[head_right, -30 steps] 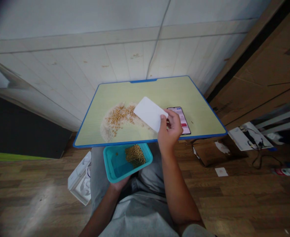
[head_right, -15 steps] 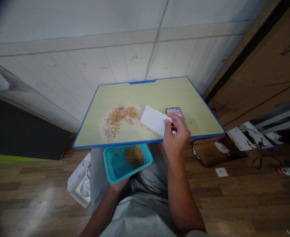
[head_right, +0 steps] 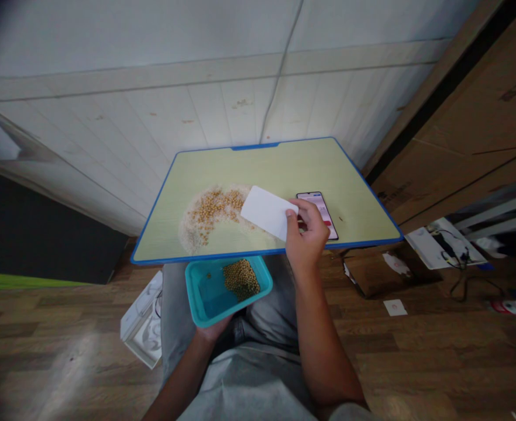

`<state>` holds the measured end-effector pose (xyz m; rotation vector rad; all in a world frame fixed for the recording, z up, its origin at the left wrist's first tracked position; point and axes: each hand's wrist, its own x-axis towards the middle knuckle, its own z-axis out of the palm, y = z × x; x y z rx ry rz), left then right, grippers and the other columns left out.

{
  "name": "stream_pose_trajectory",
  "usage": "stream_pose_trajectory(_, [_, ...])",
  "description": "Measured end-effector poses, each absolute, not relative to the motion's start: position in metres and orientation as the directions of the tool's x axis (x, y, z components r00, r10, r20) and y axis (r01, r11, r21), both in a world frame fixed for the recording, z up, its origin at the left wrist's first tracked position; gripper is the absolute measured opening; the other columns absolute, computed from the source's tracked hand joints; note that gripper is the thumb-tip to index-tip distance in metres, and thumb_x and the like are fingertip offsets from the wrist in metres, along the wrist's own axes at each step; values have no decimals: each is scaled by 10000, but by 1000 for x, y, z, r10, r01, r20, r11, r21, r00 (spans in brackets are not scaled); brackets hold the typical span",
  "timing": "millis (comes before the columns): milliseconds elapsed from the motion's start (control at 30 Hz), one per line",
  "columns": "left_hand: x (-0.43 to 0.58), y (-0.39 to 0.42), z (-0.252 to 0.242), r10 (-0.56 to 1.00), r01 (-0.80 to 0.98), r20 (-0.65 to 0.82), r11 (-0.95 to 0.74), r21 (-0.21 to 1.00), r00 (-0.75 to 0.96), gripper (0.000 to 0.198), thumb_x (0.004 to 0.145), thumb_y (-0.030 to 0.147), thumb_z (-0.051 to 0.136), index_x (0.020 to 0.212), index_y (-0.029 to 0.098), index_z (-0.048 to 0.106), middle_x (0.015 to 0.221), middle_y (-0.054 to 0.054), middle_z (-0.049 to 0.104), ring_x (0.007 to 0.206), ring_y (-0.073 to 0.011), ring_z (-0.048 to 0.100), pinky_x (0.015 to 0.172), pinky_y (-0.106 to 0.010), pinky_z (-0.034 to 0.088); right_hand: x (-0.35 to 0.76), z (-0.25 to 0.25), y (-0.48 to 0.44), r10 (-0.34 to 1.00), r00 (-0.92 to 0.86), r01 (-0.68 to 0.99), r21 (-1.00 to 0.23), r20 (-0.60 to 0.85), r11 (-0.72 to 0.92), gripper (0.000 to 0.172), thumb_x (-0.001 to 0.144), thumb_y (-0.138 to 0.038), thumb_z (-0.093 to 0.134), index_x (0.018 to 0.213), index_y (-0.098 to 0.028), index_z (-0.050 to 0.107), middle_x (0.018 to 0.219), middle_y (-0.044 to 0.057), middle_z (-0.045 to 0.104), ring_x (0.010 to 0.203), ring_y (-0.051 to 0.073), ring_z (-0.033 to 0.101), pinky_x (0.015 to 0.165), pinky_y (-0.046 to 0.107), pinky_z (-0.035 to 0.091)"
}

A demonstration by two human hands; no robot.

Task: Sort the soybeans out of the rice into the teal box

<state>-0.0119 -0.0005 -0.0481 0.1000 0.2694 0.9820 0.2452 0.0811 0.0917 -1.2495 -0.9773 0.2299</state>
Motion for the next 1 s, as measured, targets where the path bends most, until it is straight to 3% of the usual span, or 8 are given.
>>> stream_pose_trajectory(100, [-12, -3, -51, 826, -801, -186, 562, 206, 531, 802, 1091, 654, 145, 1485, 245, 711, 1593, -56, 665, 1668, -315, 381, 1405, -582, -1, 243, 92, 99, 632, 575, 344, -854, 520, 390, 196, 958, -380, 690, 1081, -231, 719, 932, 32, 741, 760, 180, 687, 595, 279, 513])
stream_pose_trajectory(267, [-12, -3, -52, 825, -797, -209, 563, 218, 526, 806, 1085, 658, 134, 1465, 273, 731, 1602, -29, 658, 1686, -273, 337, 1408, -517, -6, 238, 92, 131, 609, 525, 424, -803, 595, 419, 221, 1010, -403, 633, 1170, -260, 684, 732, -38, 521, 629, 155, 540, 555, 275, 446])
stream_pose_trajectory(467, [-13, -2, -50, 809, -782, -248, 583, 220, 533, 773, 1096, 631, 156, 1467, 267, 729, 1602, -16, 659, 1707, -268, 280, 1406, -507, -32, 238, 91, 136, 617, 509, 406, -800, 600, 442, 141, 1018, -328, 579, 978, -241, 683, 918, 20, 686, 845, 186, 668, 717, 309, 545])
stream_pose_trajectory(633, [-14, -4, -55, 820, -790, -230, 569, 228, 524, 762, 1091, 650, 170, 1475, 291, 721, 1585, -11, 676, 1685, -284, 347, 1415, -525, 7, 238, 90, 127, 613, 511, 409, -798, 603, 443, 217, 985, -256, 559, 1113, -249, 734, 1052, 45, 740, 908, 202, 684, 728, 331, 570])
stream_pose_trajectory(767, [-16, -4, -55, 818, -786, -184, 575, 229, 545, 733, 1095, 627, 199, 1506, 274, 693, 1605, -32, 656, 1669, -279, 379, 1412, -504, -15, 236, 88, 126, 648, 489, 423, -809, 584, 408, 420, 898, -186, 610, 1299, -284, 688, 1103, 46, 719, 898, 207, 647, 686, 331, 590])
stream_pose_trajectory(900, [-18, -5, -55, 811, -782, -137, 585, 218, 569, 731, 1102, 603, 179, 1488, 280, 708, 1568, -18, 687, 1608, -264, 487, 1412, -470, -12, 236, 88, 127, 647, 461, 456, -787, 608, 415, 471, 874, -120, 584, 1304, -285, 680, 1154, 51, 713, 914, 206, 645, 693, 335, 604])
stream_pose_trajectory(1000, [-17, -5, -55, 807, -780, -118, 590, 209, 578, 756, 1103, 603, 128, 1523, 291, 673, 1611, -1, 639, 1624, -246, 462, 1405, -453, -60, 237, 90, 127, 634, 400, 486, -739, 662, 466, 397, 888, -95, 565, 1205, -276, 719, 1159, 49, 729, 1020, 222, 684, 754, 349, 615])
